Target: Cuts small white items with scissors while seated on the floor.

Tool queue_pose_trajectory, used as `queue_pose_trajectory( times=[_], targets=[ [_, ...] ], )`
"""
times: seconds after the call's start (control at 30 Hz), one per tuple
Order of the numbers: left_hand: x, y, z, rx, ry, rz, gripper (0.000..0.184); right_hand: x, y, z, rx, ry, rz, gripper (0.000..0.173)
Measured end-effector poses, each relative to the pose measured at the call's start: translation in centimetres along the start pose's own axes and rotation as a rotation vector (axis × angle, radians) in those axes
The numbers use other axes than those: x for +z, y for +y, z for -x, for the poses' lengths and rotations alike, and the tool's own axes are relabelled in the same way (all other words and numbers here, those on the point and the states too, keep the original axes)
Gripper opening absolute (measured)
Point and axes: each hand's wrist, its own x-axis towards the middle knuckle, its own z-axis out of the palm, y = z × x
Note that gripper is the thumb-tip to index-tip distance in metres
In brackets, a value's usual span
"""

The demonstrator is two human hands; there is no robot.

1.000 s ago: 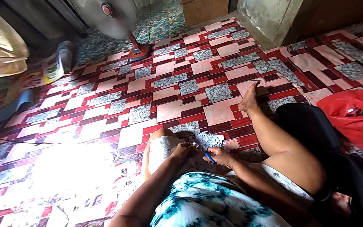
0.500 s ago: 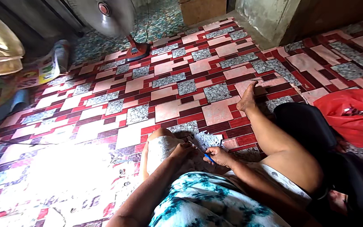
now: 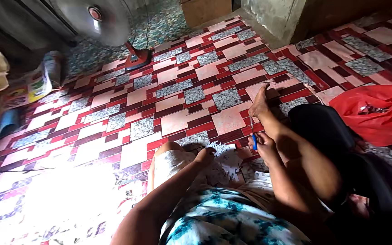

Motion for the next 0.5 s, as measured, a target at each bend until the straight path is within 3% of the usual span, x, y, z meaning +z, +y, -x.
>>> queue_pose_trajectory(
  times=[0.17, 0.4, 0.5],
  targets=[
    [1.2, 4.7, -5.3, 0.138, -0.024, -0.243, 0.036, -0.1, 0.1, -0.3, 0.041, 0.127, -0.243, 0.025],
    [4.1, 7.4, -9.1, -0.064, 0.021, -0.448, 0.056, 0.1, -0.4, -0.1, 0.078, 0.053, -0.245, 0.029],
    [4.2, 7.2, -9.4, -0.078, 0.034, -0.428, 0.053, 0.1, -0.7, 0.0, 0.09, 0.017, -0.242, 0.03]
  ],
)
